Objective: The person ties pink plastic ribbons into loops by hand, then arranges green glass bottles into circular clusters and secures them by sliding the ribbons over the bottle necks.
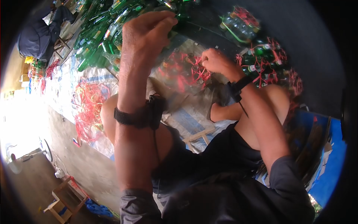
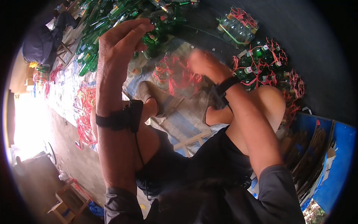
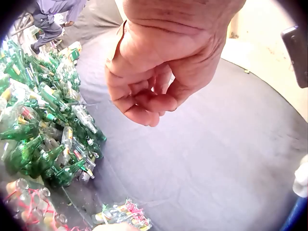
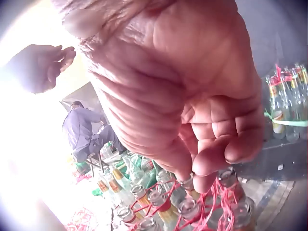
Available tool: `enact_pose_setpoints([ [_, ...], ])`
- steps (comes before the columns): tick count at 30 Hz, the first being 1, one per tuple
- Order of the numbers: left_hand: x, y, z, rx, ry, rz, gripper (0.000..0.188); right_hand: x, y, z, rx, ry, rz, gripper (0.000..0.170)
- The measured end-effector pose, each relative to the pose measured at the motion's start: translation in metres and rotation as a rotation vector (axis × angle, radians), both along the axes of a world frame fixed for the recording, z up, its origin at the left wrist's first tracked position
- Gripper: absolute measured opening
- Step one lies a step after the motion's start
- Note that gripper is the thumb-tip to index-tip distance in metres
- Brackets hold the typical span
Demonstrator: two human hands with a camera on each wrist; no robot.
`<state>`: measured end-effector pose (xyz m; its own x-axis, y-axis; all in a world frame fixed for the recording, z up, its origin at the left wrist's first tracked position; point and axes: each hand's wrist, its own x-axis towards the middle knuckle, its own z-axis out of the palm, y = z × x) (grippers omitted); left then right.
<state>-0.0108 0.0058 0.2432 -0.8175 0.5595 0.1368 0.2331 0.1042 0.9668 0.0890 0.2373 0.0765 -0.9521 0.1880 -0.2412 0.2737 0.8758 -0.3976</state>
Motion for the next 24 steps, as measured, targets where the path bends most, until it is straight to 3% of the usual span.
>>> enact_pose_setpoints([
  [4,-0.003,0.000,0.004,0.086,-0.030,0.002,0.028,-0.021,0.014,0.022,0.049,0.170,0.062,0.021],
  [6,-0.002,0.002,0.011,0.228,-0.103,0.016,0.025,-0.026,0.017,0.052,-0.241,0.049,0.094,0.022],
  [9,-0.014,0.004,0.021,0.341,-0.239,-0.004,0.026,-0.029,0.007,0.068,-0.242,0.037,0.132,0.028],
  [13,-0.019,0.027,0.037,0.446,-0.386,0.008,0.023,-0.026,-0.004,0.046,-0.396,-0.103,0.100,0.030],
  [14,-0.024,0.033,0.040,0.482,-0.388,0.003,0.021,-0.026,-0.005,0.033,-0.309,0.017,0.188,0.030],
  [16,-0.028,0.044,0.041,0.500,-0.406,-0.034,0.018,-0.023,-0.014,0.022,-0.291,0.034,0.143,0.031],
  [18,-0.027,0.052,0.037,0.536,-0.383,-0.002,0.019,-0.018,-0.020,0.011,-0.295,-0.087,0.117,0.037],
  [20,-0.033,0.050,0.027,0.463,-0.417,0.042,0.018,-0.014,-0.027,0.004,-0.237,-0.011,0.176,0.046],
  [21,-0.036,0.048,0.021,0.398,-0.448,0.094,0.017,-0.008,-0.026,0.003,-0.252,-0.132,0.132,0.057],
  [24,-0.046,0.046,0.008,0.366,-0.474,0.118,0.015,0.001,-0.031,-0.015,-0.153,-0.034,0.138,0.063],
])
